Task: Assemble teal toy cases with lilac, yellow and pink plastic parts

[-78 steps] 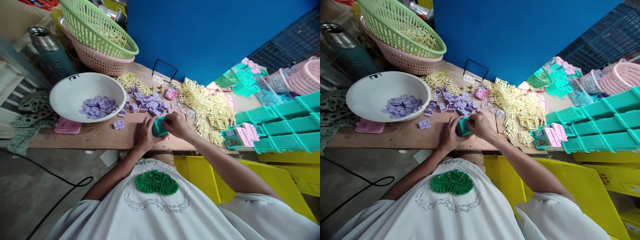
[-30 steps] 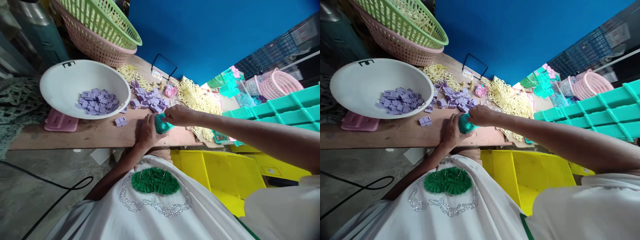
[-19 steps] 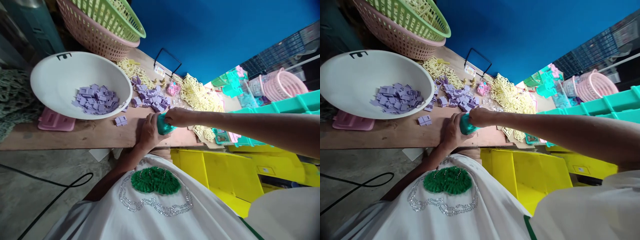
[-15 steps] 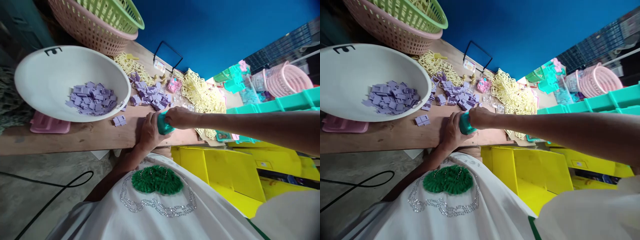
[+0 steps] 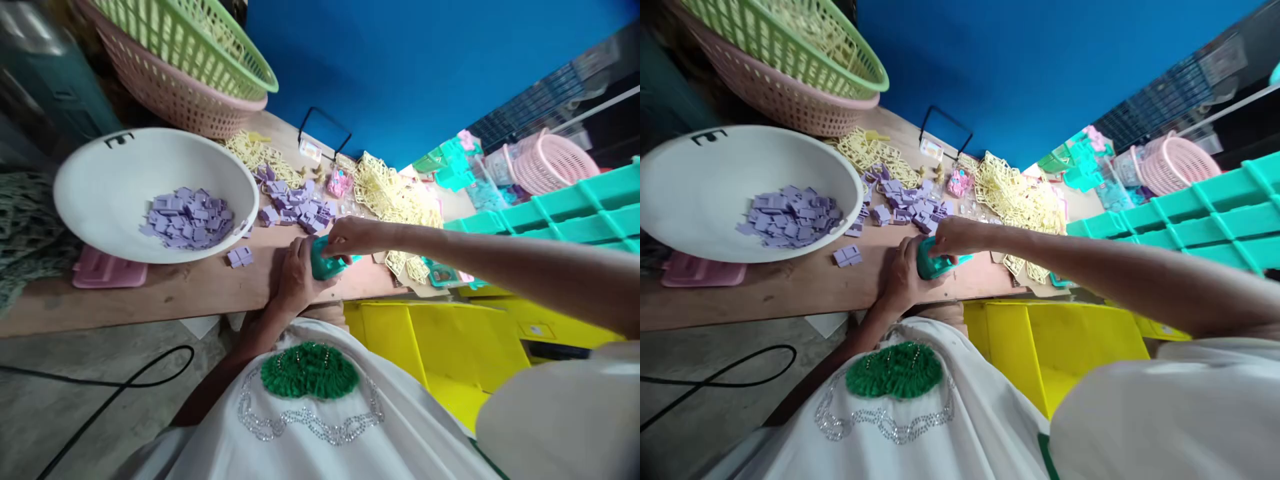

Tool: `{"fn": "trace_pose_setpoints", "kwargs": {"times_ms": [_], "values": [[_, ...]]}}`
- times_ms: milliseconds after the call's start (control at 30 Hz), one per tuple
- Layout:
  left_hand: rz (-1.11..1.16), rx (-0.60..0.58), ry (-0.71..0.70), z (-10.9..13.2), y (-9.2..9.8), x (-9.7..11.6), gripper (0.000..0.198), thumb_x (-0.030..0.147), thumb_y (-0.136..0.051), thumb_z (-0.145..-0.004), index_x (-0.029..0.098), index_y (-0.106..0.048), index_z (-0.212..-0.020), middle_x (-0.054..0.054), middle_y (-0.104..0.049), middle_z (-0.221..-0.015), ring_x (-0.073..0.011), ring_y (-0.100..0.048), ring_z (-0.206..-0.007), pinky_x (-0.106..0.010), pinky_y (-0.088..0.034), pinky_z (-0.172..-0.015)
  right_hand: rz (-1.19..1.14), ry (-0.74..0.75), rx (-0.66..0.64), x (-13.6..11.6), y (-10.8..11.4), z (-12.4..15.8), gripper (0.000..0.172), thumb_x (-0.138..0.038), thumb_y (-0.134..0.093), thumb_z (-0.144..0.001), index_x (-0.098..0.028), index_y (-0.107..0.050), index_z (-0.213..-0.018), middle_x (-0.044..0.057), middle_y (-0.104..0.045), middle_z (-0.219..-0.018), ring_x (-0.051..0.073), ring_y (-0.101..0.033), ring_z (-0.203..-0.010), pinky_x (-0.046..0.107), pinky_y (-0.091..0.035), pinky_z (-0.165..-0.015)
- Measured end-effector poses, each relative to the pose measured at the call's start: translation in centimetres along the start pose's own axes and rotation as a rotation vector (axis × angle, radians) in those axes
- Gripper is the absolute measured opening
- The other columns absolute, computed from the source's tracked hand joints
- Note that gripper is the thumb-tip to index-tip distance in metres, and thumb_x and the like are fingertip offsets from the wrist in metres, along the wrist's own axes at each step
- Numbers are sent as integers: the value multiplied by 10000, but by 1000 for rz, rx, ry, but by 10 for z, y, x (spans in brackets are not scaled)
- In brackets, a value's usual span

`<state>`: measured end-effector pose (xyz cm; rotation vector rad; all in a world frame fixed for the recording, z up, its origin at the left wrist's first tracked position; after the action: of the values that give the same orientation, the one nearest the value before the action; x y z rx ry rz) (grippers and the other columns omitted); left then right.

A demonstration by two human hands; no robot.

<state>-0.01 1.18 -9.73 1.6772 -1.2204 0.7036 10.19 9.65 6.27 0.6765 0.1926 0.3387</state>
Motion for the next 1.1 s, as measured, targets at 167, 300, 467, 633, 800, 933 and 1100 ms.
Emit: {"fn": "trace_pose_setpoints", "kwargs": {"times_ms": [167, 300, 467, 633, 800, 933, 1100], "values": [[80, -49, -39, 1, 5, -5, 827, 395, -927, -744, 191, -455, -1391, -143, -625, -1264, -333, -649, -1198, -471, -559, -1036, -182, 390, 546, 45, -20, 11, 169, -327, -732, -943, -176, -806, -944, 87, -796, -929, 199, -707, -871, 317, -537, -788], [106, -115, -36, -1, 6, -8, 806, 399, -914, -768, 204, -462, -1407, -144, -624, -1302, -324, -645, -1235, -465, -552, -1052, -165, 629, 680, 58, -52, 3, 318, -476, -710, -984, -177, -817, -1008, 124, -767, -946, 227, -663, -878, 359, -537, -788], [127, -268, -52, -15, 14, -11, 821, 424, -918, -764, 207, -498, -1435, -166, -621, -1390, -336, -626, -1320, -484, -531, -1110, -153, 688, 710, 66, -56, 0, 374, -483, -606, -1055, -162, -793, -1099, 130, -755, -944, 221, -661, -864, 357, -538, -777], [223, -518, -23, -31, 23, -16, 870, 473, -952, -706, 253, -563, -1452, -137, -620, -1501, -341, -593, -1416, -490, -497, -1187, 62, 856, 562, 67, -38, 9, 323, -351, -499, -1110, -157, -757, -1112, 152, -750, -1025, 246, -640, -984, 391, -535, -855], [231, -585, 81, -34, 24, -21, 980, 485, -974, -658, 226, -545, -1500, -158, -597, -1553, -368, -547, -1472, -538, -450, -1234, 368, 985, 476, 58, -31, 9, 388, -193, -382, -1111, -209, -703, -895, 126, -706, -975, 247, -628, -1002, 410, -539, -914], [261, -581, 62, -34, 25, -16, 906, 470, -966, -680, 224, -586, -1466, -147, -606, -1547, -355, -537, -1485, -519, -447, -1245, 516, 1055, 450, 53, -34, 8, 471, -125, -294, -1093, -227, -683, -848, 104, -682, -915, 251, -639, -1016, 425, -550, -1010], [260, -574, 42, -36, 27, -12, 911, 425, -974, -683, 207, -578, -1473, -145, -613, -1543, -352, -550, -1478, -517, -448, -1254, 453, 1034, 344, 60, -40, 2, 492, -161, -261, -1107, -212, -708, -907, 121, -707, -978, 261, -650, -1143, 467, -540, -1109]]}}
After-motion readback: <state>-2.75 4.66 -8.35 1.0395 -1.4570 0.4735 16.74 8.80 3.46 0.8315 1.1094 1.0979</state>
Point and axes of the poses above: each hand's wrist, its own z-axis away from the middle knuckle, its own y-axis out of the back of the hand, x = y × z, the point moved 1 cm from there along -z, towards the middle knuckle
